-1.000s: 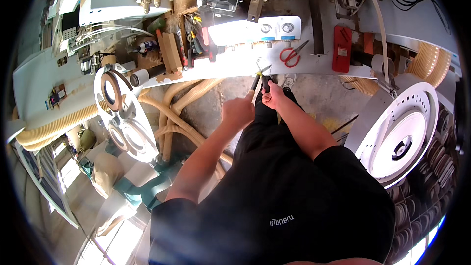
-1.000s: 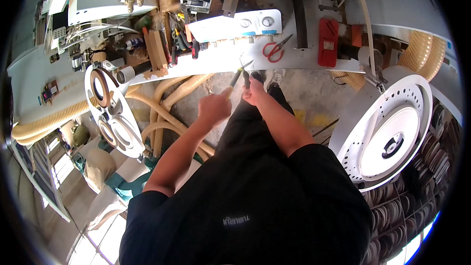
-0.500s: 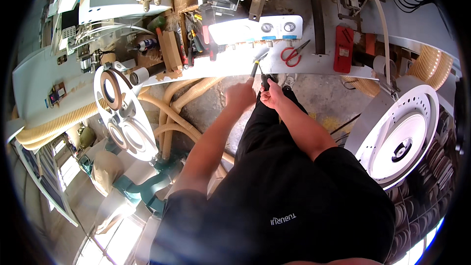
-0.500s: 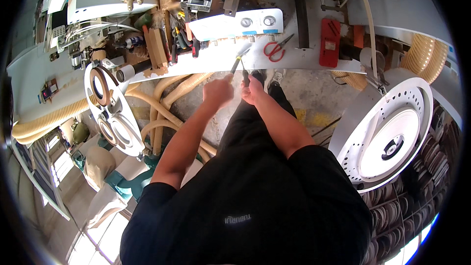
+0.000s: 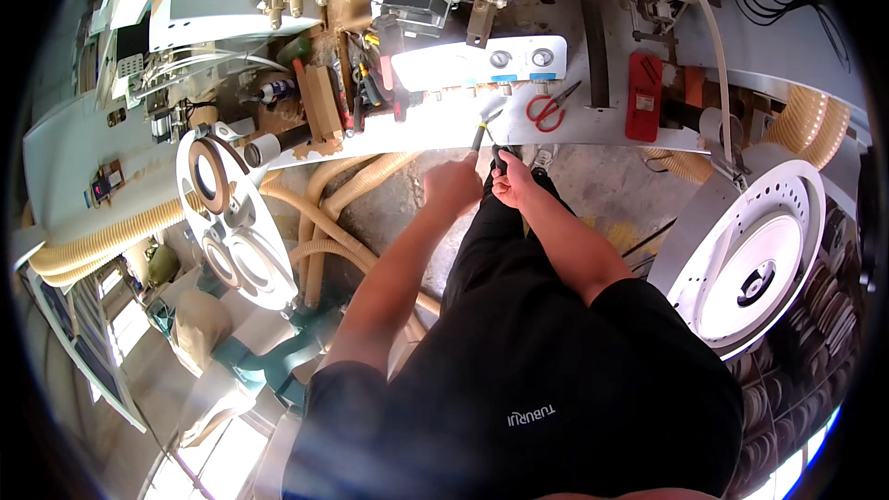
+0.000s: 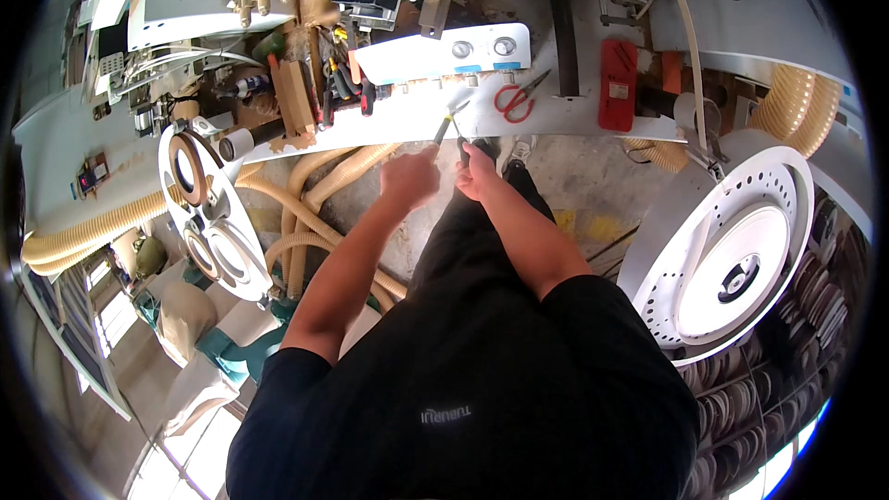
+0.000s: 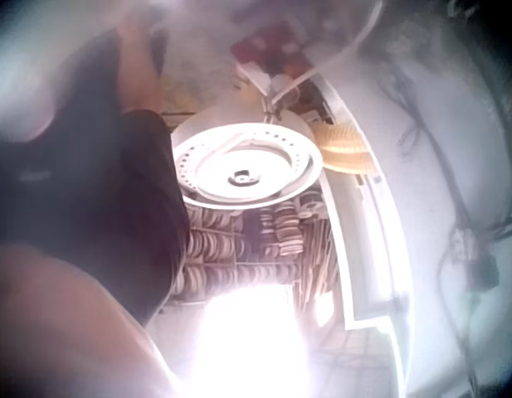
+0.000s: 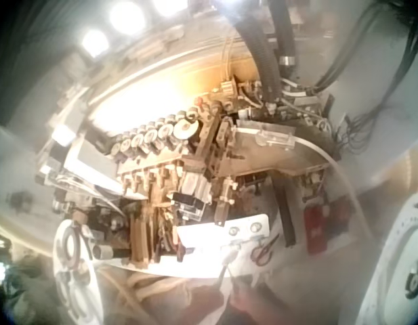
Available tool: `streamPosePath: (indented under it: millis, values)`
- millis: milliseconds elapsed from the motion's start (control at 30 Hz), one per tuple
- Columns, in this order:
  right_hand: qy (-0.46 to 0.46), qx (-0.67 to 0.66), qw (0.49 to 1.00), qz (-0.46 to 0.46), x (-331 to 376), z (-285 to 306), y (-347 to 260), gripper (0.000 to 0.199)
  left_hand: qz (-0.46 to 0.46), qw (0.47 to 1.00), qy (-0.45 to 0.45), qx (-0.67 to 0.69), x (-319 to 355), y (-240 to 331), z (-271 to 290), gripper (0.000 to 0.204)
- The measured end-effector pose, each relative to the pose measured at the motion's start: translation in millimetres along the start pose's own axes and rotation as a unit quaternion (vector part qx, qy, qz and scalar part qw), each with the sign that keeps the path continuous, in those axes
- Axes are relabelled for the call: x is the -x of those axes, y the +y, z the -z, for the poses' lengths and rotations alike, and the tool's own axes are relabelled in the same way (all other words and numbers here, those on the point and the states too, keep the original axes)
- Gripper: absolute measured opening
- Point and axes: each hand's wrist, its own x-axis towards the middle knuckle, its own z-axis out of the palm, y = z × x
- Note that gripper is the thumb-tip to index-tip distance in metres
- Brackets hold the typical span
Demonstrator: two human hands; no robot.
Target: The person handles various furniture components in a workshop, including white panels and circular spools. They use a file to smooth the edges of a metal bracket and a screwdriver to adjust a machine. The person then moves to a storage area to retrieve and stack flat-packed furniture boxes.
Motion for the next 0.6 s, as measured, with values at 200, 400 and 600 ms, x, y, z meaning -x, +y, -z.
streamPosePath:
  millis: [200,400,600]
  values:
    - [-0.012,0.010,1.000,0.016,-4.5,5.3,-7.9,0.037,-0.002,1.000,-0.005,0.019,11.7,-3.2,-4.4,0.039]
    - [-0.019,0.011,1.000,0.020,-16.6,14.9,-4.3,0.032,-0.013,1.000,-0.021,0.003,6.4,2.4,22.9,0.038]
    - [-0.025,0.008,1.000,-0.001,-13.9,18.8,-18.3,0.040,0.001,0.999,-0.013,0.031,-14.4,-9.1,18.2,0.045]
